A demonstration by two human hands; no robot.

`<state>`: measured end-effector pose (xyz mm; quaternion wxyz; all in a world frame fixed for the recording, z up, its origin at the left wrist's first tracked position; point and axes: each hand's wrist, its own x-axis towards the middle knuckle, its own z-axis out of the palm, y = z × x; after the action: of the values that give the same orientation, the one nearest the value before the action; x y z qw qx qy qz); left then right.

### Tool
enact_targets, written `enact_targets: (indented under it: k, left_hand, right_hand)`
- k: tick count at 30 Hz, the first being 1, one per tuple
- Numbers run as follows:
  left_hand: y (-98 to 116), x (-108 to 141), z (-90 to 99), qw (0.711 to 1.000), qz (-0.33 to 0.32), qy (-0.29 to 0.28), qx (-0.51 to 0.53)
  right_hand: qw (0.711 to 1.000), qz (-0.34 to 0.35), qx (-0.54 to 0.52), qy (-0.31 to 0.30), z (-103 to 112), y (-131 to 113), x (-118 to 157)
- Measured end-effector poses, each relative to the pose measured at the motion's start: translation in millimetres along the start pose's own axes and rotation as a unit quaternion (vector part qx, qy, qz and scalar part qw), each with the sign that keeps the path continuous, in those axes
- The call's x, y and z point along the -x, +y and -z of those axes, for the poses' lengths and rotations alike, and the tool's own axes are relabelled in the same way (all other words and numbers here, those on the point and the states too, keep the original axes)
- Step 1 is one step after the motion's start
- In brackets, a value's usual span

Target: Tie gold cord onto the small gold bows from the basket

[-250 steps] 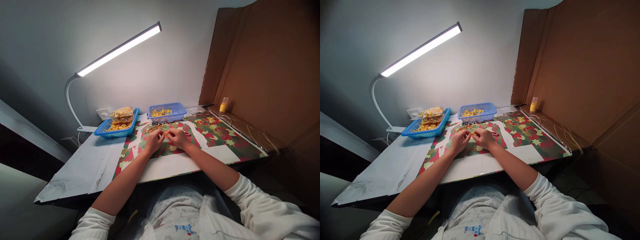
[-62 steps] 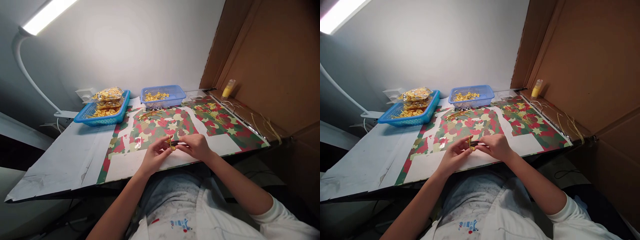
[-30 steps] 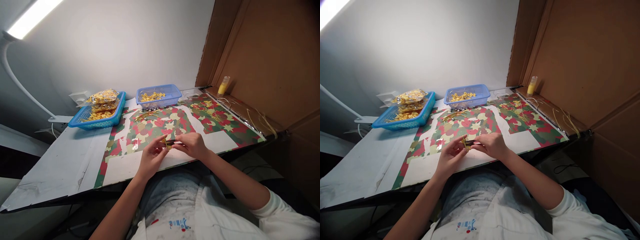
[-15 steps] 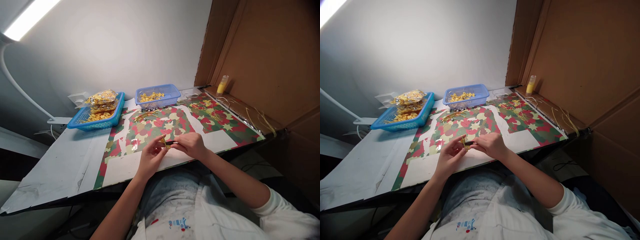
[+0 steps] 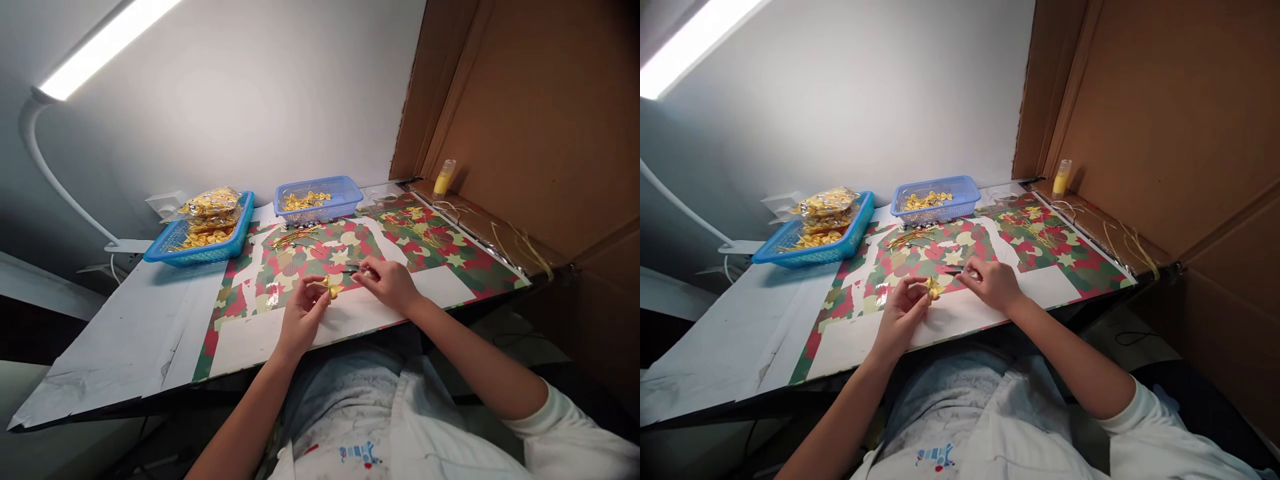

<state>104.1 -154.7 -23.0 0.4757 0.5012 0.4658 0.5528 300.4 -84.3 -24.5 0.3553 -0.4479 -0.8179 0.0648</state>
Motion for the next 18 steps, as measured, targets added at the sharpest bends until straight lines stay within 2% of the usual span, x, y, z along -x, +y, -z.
enact_targets:
  k: [4, 7, 14, 18]
  left_hand:
    - [1.4, 2.8, -0.1, 0.999, -0.033, -0.011, 0.023]
    - [3.1, 4.7, -1.1, 0.998, -0.058, -0.017, 0.027]
    - [-3.3, 7.2, 0.7, 0.991, -0.123, -0.039, 0.019]
    - [-1.7, 9.4, 7.6, 0.98, -0.172, -0.054, -0.08]
  right_hand:
    - [0.989, -0.122, 0.072, -0.033, 8.1, 10.1, -7.8]
    - [0.974, -0.171, 0.125, -0.083, 10.0, 13.3, -10.2]
    - [0.968, -0.183, 0.125, -0.121, 5.5, 14.4, -10.7]
    - [0.969, -0.16, 0.161, -0.097, 2.8, 17.8, -7.2]
